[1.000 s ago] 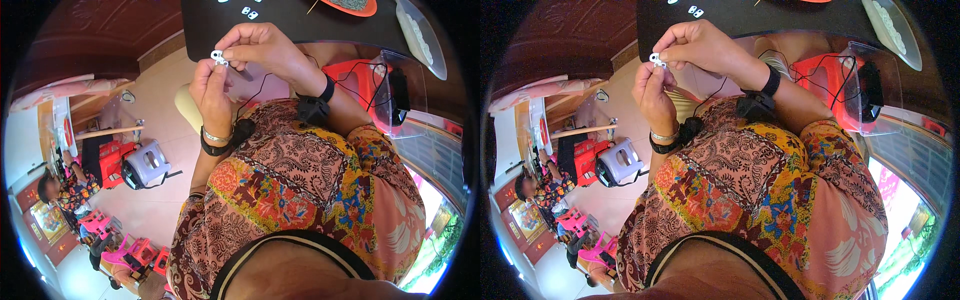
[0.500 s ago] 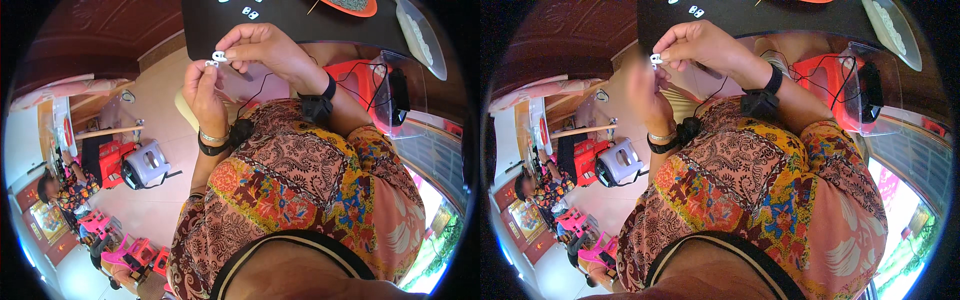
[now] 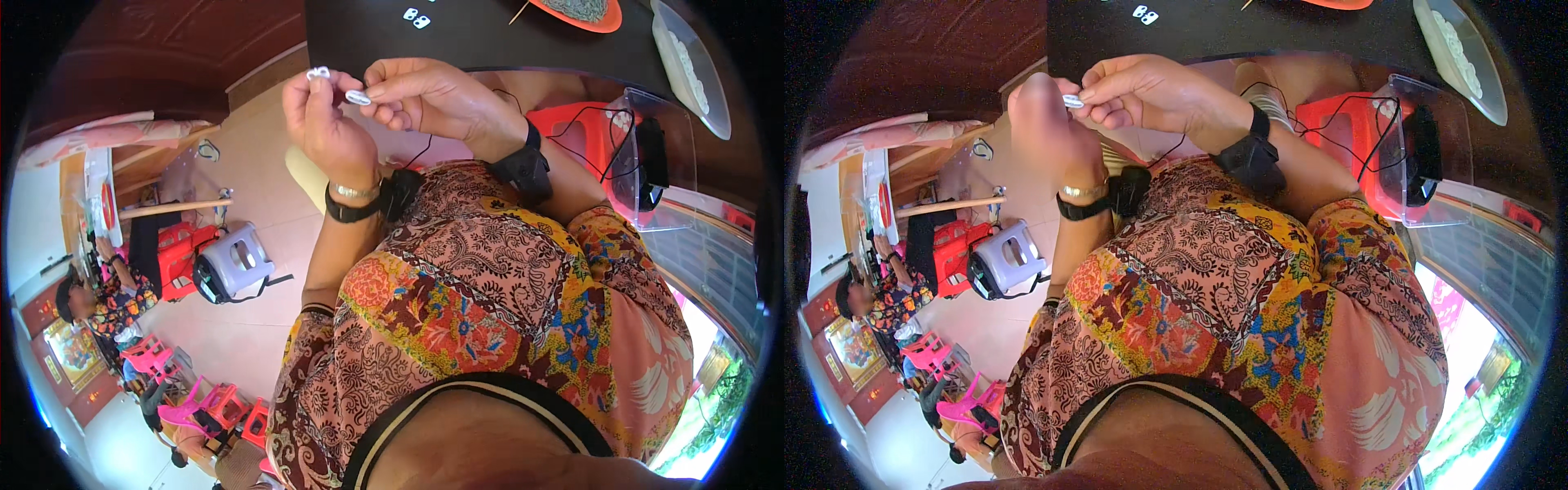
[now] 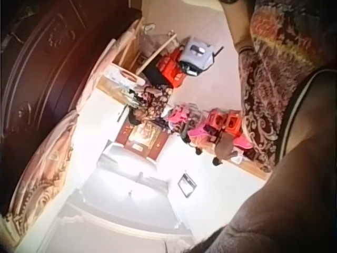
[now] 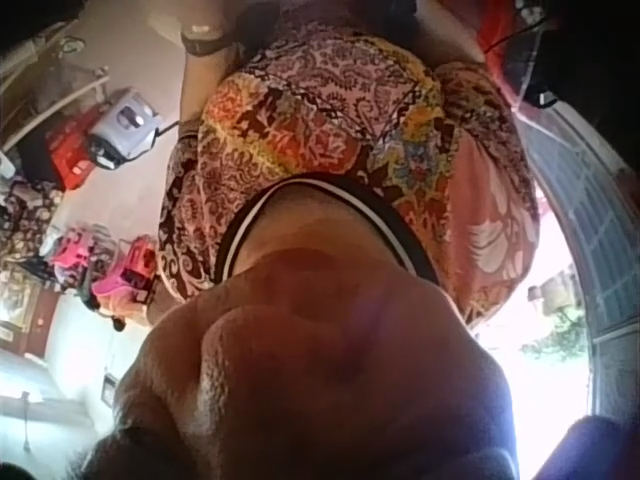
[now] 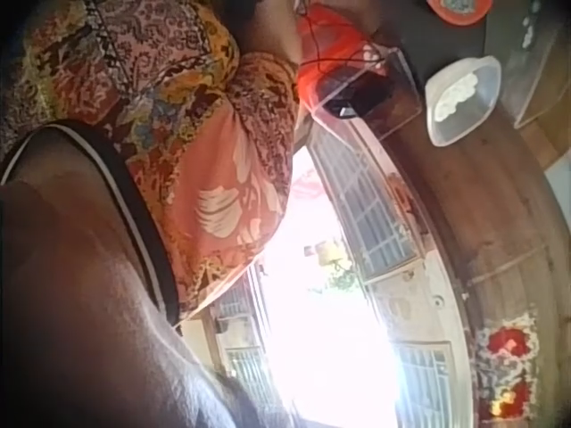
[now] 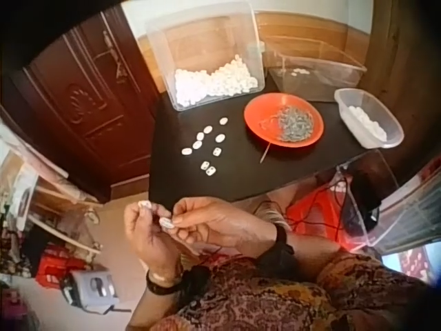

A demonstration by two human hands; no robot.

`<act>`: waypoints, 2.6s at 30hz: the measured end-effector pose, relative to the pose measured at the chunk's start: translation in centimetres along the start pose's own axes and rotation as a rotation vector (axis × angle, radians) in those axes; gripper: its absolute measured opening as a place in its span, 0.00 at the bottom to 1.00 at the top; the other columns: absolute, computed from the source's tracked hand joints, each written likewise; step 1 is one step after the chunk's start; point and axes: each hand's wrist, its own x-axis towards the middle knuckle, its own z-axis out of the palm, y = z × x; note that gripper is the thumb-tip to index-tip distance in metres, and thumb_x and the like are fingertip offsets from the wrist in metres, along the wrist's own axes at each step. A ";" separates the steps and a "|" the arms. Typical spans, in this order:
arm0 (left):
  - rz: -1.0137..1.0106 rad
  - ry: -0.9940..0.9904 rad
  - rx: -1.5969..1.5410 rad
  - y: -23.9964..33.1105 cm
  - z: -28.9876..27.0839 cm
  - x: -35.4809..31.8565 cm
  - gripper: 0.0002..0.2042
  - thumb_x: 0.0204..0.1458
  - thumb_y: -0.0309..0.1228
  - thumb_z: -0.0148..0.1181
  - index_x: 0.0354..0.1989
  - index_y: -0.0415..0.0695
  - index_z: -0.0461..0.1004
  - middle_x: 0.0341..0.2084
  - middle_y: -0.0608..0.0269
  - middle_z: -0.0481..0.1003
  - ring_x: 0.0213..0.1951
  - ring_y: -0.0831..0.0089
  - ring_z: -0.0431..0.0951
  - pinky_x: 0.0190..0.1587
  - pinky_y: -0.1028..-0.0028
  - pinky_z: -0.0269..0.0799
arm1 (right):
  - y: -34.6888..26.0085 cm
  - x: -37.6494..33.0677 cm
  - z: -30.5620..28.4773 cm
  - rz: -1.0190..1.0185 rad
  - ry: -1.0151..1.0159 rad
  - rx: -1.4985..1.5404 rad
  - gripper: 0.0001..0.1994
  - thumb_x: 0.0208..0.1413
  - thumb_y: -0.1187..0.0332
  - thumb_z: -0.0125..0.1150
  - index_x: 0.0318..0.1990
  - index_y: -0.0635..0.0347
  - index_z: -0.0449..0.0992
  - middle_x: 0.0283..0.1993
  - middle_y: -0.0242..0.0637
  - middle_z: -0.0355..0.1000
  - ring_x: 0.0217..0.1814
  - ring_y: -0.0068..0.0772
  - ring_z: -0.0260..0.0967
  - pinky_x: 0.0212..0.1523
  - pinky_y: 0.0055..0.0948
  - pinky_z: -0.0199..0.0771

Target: Assembling small white plastic components by inserting metal pins into them.

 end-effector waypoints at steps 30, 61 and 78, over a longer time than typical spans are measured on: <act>-0.050 -0.074 -0.017 -1.5 -0.4 0.8 0.06 0.57 0.28 0.47 0.32 0.39 0.66 0.13 0.71 0.60 0.14 0.87 0.56 0.14 0.85 0.48 | 1.7 0.6 -0.4 0.033 0.039 -0.010 0.05 0.55 0.71 0.54 0.36 0.63 0.70 0.29 0.32 0.71 0.27 0.18 0.68 0.27 0.15 0.68; -0.155 -0.124 0.009 -4.4 2.1 5.8 0.04 0.52 0.27 0.53 0.29 0.41 0.72 0.23 0.68 0.73 0.25 0.83 0.69 0.28 0.83 0.62 | -12.7 0.3 -1.3 -0.561 0.467 -1.765 0.05 0.47 0.73 0.58 0.32 0.64 0.72 0.25 0.45 0.73 0.26 0.38 0.72 0.27 0.30 0.69; 0.009 -0.746 0.448 -4.7 2.6 9.9 0.06 0.47 0.29 0.56 0.28 0.38 0.73 0.20 0.70 0.70 0.26 0.81 0.67 0.29 0.80 0.61 | -14.3 1.0 1.0 -0.316 0.124 -1.845 0.08 0.43 0.75 0.57 0.33 0.64 0.72 0.23 0.44 0.71 0.25 0.40 0.69 0.27 0.33 0.67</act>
